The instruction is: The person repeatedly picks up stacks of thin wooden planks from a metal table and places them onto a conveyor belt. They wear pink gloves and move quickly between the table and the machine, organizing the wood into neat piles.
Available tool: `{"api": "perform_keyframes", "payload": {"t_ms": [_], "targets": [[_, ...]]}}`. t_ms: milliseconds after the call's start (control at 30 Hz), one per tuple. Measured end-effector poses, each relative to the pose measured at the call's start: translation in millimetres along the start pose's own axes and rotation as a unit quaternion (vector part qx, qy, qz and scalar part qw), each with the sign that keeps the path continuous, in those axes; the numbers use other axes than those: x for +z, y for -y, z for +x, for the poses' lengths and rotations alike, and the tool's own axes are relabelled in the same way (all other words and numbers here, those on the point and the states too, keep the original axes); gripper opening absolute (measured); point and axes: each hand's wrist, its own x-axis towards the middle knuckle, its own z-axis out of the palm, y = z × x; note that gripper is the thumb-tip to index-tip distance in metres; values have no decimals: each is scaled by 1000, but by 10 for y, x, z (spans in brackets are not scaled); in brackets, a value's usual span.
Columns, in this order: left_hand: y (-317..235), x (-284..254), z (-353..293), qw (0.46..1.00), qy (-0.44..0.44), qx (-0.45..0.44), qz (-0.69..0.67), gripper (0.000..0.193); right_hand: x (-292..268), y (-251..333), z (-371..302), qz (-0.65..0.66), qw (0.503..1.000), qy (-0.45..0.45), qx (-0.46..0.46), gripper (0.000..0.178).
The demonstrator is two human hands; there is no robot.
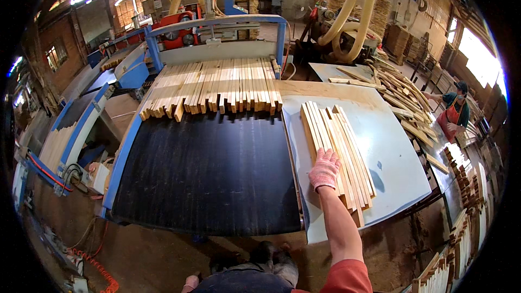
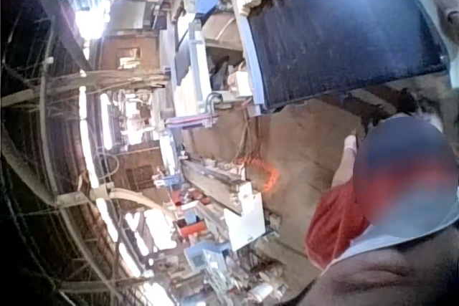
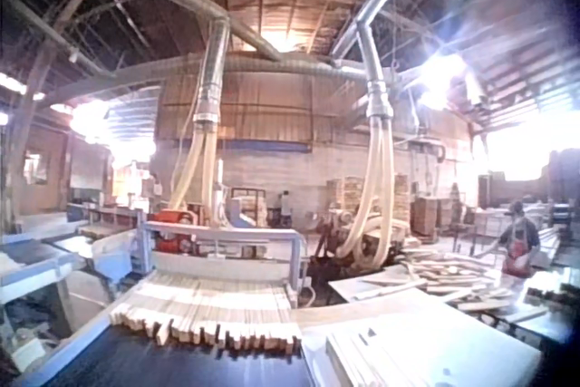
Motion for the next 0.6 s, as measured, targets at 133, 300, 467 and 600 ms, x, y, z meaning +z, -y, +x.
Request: {"api": "perform_keyframes", "payload": {"t_ms": [133, 300, 467, 600], "targets": [[-240, 44, 14, 999, -14, 26, 12, 48, 7, -1, 18, 5, 1000, -3, -3, 73], [-235, 175, 128, 988, 2, 60, 141, 47, -81, 2, -24, 15, 1000, 16, 4, 74], [-93, 250, 98, 985, 47, 40, 161, 43, -348, 181, -370, 46, 990, -69, -117, 76], [-266, 385, 148, 973, 88, 47, 211, 41, -578, 315, -1224, 462, 815, 248, -247, 65]]}}
